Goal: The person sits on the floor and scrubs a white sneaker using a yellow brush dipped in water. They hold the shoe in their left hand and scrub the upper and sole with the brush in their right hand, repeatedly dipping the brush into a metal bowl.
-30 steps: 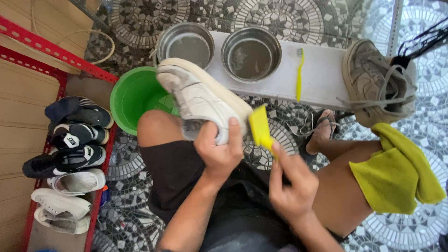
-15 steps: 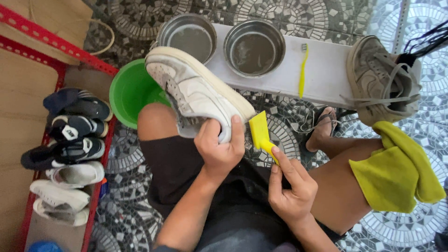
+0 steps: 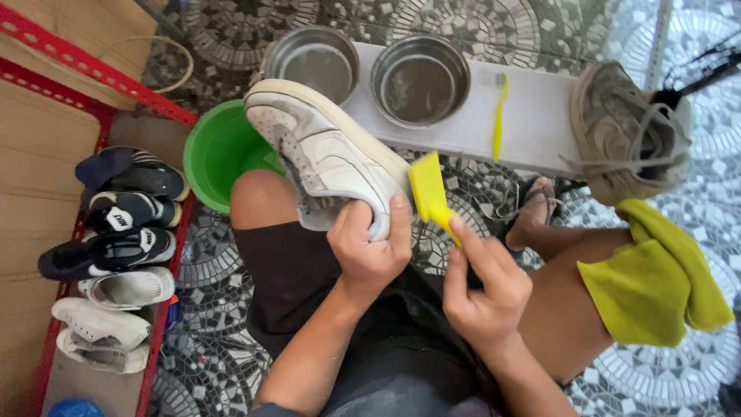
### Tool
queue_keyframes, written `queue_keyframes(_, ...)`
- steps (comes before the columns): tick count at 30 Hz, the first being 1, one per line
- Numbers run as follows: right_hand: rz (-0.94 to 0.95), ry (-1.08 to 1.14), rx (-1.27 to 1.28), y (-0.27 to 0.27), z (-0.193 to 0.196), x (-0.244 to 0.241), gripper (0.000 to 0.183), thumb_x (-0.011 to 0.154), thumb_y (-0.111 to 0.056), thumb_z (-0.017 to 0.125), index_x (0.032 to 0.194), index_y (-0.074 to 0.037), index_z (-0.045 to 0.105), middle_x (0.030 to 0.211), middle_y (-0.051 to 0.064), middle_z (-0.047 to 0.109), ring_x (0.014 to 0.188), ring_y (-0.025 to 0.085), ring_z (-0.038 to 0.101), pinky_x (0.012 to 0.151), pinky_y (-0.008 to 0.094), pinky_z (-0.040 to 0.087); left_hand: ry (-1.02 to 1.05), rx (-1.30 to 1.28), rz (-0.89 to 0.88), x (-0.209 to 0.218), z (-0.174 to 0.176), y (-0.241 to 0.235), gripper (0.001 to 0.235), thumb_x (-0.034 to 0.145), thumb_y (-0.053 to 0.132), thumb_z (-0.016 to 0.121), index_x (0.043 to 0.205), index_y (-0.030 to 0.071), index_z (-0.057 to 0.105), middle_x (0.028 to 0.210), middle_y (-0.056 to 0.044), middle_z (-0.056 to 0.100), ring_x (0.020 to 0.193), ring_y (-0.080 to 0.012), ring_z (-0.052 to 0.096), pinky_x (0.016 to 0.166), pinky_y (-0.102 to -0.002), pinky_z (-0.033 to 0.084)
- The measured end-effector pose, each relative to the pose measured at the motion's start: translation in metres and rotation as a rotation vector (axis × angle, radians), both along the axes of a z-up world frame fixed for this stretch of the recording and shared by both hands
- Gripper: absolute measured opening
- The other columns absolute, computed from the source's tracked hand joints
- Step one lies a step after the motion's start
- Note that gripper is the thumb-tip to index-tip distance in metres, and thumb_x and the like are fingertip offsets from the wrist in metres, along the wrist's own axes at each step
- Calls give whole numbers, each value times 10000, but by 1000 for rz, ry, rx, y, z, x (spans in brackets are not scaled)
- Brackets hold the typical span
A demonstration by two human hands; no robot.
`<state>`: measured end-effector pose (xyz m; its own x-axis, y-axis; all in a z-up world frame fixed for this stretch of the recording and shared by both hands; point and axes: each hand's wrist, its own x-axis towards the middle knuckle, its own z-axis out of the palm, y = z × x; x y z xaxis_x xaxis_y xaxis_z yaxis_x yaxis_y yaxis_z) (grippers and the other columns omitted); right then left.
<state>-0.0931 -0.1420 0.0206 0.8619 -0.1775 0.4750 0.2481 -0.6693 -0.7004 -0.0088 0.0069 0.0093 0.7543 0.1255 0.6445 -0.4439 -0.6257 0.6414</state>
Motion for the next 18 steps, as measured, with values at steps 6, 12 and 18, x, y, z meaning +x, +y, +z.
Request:
queue_keyframes(6,16,-2,0,6,-11,-20,381,1095,11,690,1469,-46,739,919,87,706,680,184,559,695,299,526,-31,-30,78,10,6,11,487,1055,179,756,744,63,399,666,-119,420,566,-319,427,570,-472,355)
queue_keyframes(12,13,-97,10,4,5,10,359,1029,62,715,1369,-3,814,871,142,730,642,258,649,653,351,548,-62,-64,66,3,-5,7,446,1004,165,805,699,80,490,609,-123,462,529,-384,526,527,-445,421)
queue_keyframes(18,62,-19,16,12,-7,-15,371,1105,7,667,1470,-27,725,973,132,746,707,200,619,743,302,555,-63,-6,103,6,11,21,472,1056,175,762,753,64,418,671,-121,434,565,-324,436,571,-473,368)
